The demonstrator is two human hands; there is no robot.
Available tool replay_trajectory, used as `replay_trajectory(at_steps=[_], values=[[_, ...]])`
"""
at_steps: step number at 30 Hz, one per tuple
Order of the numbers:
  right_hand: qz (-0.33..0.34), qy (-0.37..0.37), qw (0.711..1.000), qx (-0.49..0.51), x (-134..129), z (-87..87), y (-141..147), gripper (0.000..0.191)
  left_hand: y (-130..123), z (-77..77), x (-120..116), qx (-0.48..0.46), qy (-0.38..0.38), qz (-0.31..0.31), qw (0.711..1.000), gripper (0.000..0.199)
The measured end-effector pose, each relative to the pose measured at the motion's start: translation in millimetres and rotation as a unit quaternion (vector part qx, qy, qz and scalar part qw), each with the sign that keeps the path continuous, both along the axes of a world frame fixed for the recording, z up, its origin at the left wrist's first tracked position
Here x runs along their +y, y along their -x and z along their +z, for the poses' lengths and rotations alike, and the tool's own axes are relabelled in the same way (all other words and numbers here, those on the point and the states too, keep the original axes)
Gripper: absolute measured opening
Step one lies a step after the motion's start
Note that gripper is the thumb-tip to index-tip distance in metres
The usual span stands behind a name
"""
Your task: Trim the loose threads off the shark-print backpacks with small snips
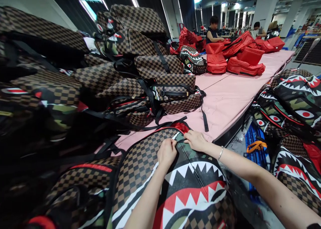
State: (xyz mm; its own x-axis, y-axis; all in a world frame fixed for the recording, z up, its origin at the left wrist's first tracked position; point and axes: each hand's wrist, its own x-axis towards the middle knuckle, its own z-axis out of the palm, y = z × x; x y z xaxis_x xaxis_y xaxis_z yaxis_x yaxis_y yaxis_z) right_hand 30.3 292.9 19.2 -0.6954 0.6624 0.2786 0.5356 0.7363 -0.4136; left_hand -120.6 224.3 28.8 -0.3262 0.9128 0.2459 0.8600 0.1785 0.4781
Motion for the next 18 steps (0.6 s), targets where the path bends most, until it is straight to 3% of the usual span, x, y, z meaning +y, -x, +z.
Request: replay_trajectory(at_steps=[4,8,10,13,16,18], values=[[-0.013,0.049,0.998,0.037,-2.0,6.6,-5.6,0.010,-4.6,4.8,-0.2,-0.061,0.002,0.018,0.998,0.011],[-0.072,0.152,0.967,0.192,-13.5,3.1,-35.0,0.008,-21.6,14.7,-21.0,-0.165,0.028,-0.001,0.986,0.018],[-0.103,0.240,0.924,0.279,-31.2,-3.6,-64.5,0.011,-40.5,26.4,-46.9,-0.230,0.051,-0.049,0.970,0.021],[-0.126,0.388,0.835,0.368,-76.3,-17.5,-120.9,0.020,-77.5,49.3,-97.9,-0.363,0.117,-0.172,0.908,0.021],[-0.201,0.475,0.775,0.367,-134.4,-30.0,-172.8,0.030,-108.8,63.1,-138.6,-0.390,0.164,-0.329,0.844,0.026],[-0.224,0.532,0.736,0.354,-173.2,-33.6,-195.7,0.037,-120.0,61.3,-149.0,-0.345,0.182,-0.396,0.831,0.029]])
